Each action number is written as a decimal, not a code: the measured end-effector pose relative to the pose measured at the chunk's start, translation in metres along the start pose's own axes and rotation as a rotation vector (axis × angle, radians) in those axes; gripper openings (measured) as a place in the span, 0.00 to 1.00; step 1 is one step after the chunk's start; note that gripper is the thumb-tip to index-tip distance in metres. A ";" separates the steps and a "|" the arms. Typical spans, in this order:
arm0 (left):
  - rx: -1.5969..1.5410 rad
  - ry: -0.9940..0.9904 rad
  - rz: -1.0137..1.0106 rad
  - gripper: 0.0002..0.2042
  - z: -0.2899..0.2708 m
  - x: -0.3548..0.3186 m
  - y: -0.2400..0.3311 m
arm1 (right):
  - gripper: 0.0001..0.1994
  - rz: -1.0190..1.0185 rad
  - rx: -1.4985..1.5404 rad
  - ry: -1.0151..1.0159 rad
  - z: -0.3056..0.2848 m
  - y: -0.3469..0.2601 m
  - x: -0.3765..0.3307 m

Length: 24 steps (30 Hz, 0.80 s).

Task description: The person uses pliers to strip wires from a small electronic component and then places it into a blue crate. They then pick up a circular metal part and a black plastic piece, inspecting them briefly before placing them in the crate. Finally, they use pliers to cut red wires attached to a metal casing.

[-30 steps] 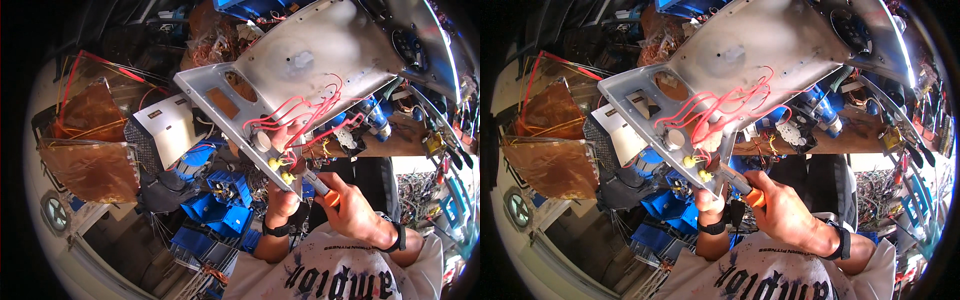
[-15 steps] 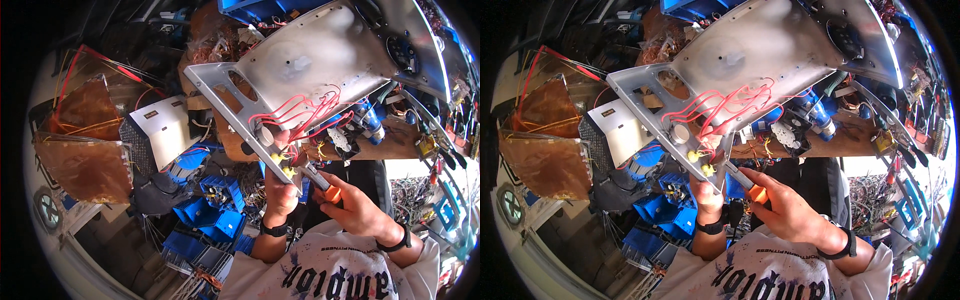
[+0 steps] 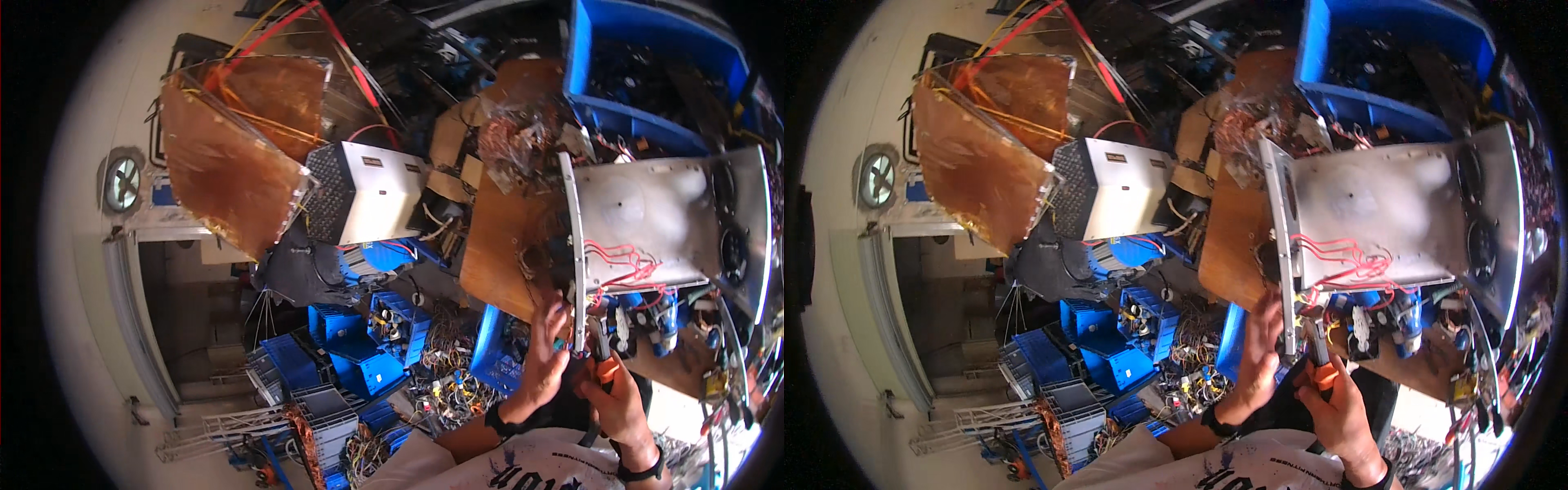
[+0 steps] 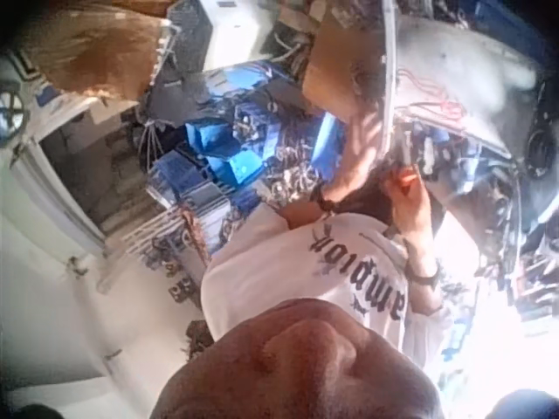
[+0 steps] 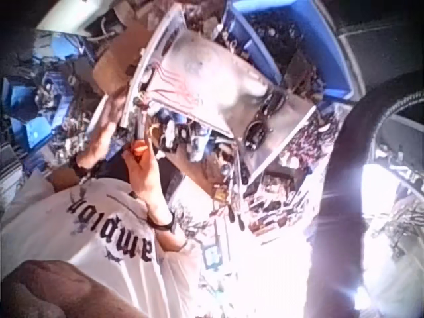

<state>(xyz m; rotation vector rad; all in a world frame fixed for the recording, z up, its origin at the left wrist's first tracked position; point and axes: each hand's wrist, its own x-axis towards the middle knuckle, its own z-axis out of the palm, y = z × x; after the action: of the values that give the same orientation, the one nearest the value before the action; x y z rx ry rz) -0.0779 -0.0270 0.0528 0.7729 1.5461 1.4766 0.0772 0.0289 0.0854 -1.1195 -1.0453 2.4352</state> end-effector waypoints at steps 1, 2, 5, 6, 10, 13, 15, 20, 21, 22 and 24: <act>-0.027 -0.017 0.022 0.47 0.003 -0.006 0.006 | 0.14 0.014 0.017 0.013 0.002 -0.003 0.000; -0.011 -0.077 -0.019 0.46 0.002 -0.014 0.008 | 0.14 0.006 0.020 0.007 0.001 -0.004 0.001; 0.027 -0.179 0.056 0.35 0.002 -0.021 0.018 | 0.14 -0.017 0.036 -0.024 -0.002 -0.006 -0.001; 0.101 -0.197 0.100 0.32 0.000 -0.025 0.017 | 0.15 -0.029 0.021 -0.027 -0.003 -0.008 0.000; 0.175 -0.121 0.155 0.26 0.011 -0.029 0.023 | 0.21 -0.130 -0.172 0.047 -0.007 -0.007 0.001; 0.337 -0.184 0.165 0.27 0.006 -0.021 0.020 | 0.27 -0.212 -0.365 0.134 -0.013 0.006 0.006; 0.456 -0.084 0.211 0.29 0.012 -0.022 0.019 | 0.28 -0.254 -0.447 0.138 -0.011 0.002 0.007; 0.209 0.007 -0.170 0.26 0.015 -0.043 0.021 | 0.26 -0.344 -0.476 0.133 -0.010 0.003 0.010; 0.161 -0.077 -0.229 0.25 0.002 -0.050 0.011 | 0.25 -0.329 -0.485 0.125 -0.010 0.004 0.010; -0.003 -0.107 -0.320 0.24 0.000 -0.060 0.005 | 0.25 -0.314 -0.493 0.117 -0.009 0.005 0.011; -0.241 -0.173 -0.506 0.24 0.001 -0.073 -0.005 | 0.24 -0.295 -0.490 0.118 -0.009 0.005 0.012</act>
<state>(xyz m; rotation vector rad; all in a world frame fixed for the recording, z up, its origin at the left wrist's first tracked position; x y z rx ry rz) -0.0434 -0.0916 0.0595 0.3239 1.2815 1.1552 0.0761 0.0354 0.0715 -1.1262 -1.6873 1.9118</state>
